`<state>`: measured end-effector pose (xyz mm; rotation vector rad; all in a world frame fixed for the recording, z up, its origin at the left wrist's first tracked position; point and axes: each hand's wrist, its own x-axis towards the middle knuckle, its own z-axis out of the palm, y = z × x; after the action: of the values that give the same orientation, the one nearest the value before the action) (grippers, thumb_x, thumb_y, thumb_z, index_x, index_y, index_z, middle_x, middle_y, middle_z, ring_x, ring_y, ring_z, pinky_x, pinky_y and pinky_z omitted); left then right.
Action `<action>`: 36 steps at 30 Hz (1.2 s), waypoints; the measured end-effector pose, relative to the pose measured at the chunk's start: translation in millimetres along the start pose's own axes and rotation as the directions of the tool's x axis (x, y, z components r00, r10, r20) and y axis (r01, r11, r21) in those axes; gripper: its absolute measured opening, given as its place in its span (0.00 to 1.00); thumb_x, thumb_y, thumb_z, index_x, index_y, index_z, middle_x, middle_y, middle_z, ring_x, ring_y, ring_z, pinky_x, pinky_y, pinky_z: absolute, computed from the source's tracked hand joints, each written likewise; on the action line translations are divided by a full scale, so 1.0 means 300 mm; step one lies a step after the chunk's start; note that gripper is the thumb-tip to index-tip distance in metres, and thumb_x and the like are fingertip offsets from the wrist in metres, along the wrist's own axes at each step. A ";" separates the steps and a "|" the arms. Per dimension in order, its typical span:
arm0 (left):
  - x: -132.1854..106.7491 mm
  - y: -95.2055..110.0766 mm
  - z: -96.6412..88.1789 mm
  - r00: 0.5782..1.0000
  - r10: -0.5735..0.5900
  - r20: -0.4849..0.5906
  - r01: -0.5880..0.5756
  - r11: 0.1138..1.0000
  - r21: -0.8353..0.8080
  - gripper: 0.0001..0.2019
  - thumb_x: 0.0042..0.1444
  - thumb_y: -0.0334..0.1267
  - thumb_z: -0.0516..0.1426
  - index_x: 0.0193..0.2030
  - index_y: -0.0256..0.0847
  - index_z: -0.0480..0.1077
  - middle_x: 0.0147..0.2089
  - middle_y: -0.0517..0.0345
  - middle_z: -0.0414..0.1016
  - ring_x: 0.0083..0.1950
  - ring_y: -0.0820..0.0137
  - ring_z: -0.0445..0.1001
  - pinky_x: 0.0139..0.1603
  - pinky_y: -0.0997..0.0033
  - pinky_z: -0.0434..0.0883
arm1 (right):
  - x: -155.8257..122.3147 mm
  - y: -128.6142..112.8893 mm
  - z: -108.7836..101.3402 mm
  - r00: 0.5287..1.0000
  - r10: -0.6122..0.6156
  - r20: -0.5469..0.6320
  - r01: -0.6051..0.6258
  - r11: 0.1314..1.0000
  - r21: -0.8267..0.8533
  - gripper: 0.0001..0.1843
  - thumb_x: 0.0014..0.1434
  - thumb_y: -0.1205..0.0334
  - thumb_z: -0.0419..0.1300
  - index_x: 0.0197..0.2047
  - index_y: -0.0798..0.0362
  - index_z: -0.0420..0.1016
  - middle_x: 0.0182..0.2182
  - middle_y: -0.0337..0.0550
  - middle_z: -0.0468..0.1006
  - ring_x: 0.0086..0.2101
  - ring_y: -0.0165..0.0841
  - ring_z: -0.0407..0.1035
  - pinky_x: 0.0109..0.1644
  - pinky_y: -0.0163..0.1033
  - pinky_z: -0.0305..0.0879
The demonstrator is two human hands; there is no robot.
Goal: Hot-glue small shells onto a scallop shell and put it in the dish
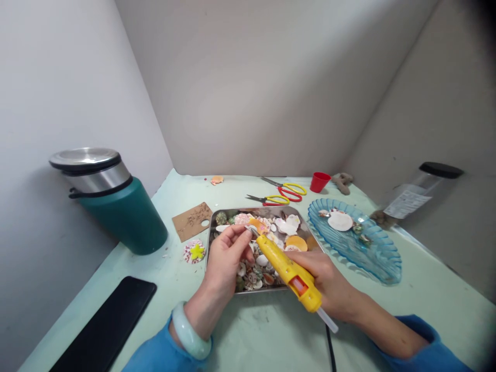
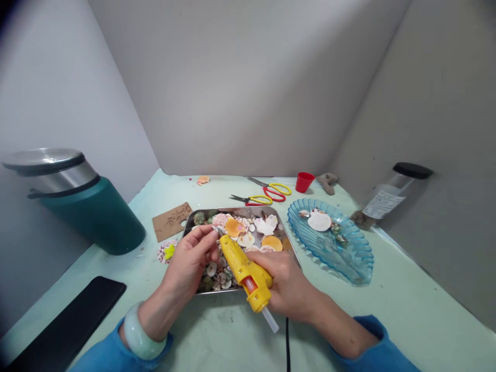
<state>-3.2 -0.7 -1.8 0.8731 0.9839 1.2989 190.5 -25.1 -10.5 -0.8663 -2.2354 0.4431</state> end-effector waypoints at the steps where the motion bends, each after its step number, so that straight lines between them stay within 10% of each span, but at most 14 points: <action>1: 0.002 0.001 -0.001 1.000 0.007 -0.009 -0.007 1.000 -0.003 0.12 0.49 0.41 0.64 0.37 0.37 0.71 0.19 0.67 0.68 0.19 0.80 0.64 0.22 0.81 0.60 | -0.002 0.002 0.001 1.000 0.001 0.004 -0.001 1.000 -0.007 0.05 0.58 0.61 0.57 0.36 0.54 0.69 0.25 0.39 0.71 0.24 0.29 0.63 0.28 0.33 0.55; 36: -0.007 0.003 0.003 0.998 0.026 0.055 -0.031 0.995 0.099 0.13 0.47 0.40 0.64 0.37 0.35 0.71 0.26 0.64 0.70 0.19 0.80 0.64 0.20 0.78 0.62 | -0.004 0.002 0.005 0.999 0.009 0.039 -0.009 1.000 -0.016 0.07 0.60 0.59 0.57 0.37 0.54 0.70 0.25 0.39 0.71 0.24 0.29 0.63 0.28 0.34 0.54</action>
<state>-2.7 -2.6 -0.6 0.9971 1.0033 1.2526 190.3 -25.6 -12.4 -0.8834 -2.2742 0.4500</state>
